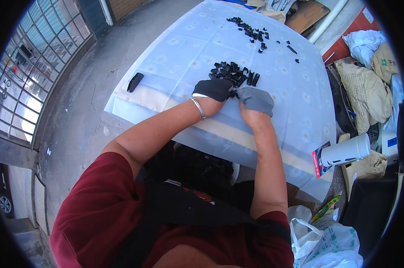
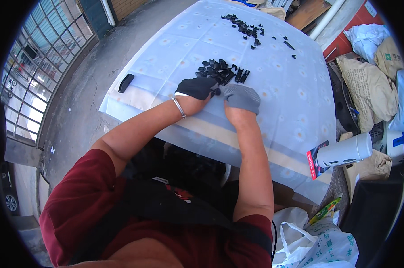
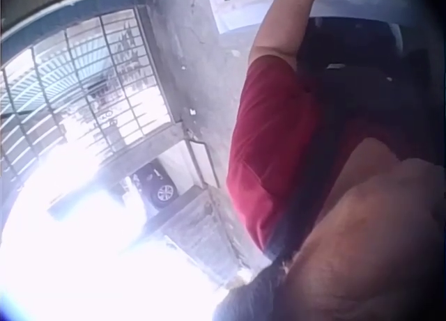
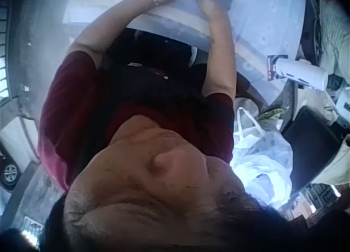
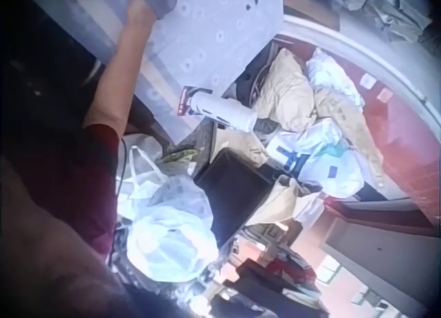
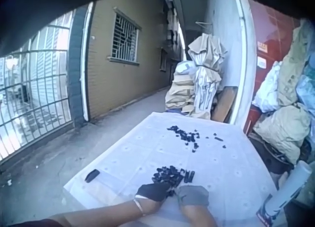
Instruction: Inspecting and sorting small black components into a bag at a workbench.
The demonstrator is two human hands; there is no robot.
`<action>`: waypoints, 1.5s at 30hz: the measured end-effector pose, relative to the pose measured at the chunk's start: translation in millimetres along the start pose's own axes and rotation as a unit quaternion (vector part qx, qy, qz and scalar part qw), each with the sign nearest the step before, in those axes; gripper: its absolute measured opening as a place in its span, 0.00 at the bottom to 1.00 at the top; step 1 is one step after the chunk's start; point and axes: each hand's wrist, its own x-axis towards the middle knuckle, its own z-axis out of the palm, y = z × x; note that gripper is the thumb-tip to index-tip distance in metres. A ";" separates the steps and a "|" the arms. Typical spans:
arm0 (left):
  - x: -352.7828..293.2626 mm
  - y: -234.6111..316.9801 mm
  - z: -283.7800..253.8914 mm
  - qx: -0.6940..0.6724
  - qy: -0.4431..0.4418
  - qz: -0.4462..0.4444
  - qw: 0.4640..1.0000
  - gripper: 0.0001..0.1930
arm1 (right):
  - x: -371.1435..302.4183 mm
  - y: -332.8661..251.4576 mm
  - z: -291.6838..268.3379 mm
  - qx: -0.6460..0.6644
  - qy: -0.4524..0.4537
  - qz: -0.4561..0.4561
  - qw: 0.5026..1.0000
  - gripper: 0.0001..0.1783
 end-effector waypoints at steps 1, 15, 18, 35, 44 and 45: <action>-4.3 -1.9 -1.5 -0.007 0.019 0.024 1.000 0.13 | -5.5 4.2 0.8 0.012 0.062 0.005 0.998 0.09; -5.3 6.7 9.1 0.051 0.015 -0.017 0.998 0.08 | -73.5 8.3 -7.5 0.045 0.076 0.140 0.986 0.14; -6.4 5.5 7.0 0.042 0.026 -0.010 0.999 0.08 | -78.1 12.5 -10.6 0.006 -0.003 0.150 0.989 0.15; -52.9 44.1 -56.5 -0.437 -0.274 -0.166 0.840 0.19 | -85.1 -34.0 -16.1 0.385 0.127 -0.013 0.914 0.10; -64.2 42.4 -46.1 -0.510 -0.147 -0.203 0.823 0.20 | -91.3 -31.5 -13.0 0.337 0.219 -0.018 0.915 0.08; -63.8 41.5 -44.4 -0.510 -0.147 -0.204 0.823 0.20 | -93.2 -29.7 -12.4 0.338 0.219 -0.019 0.915 0.08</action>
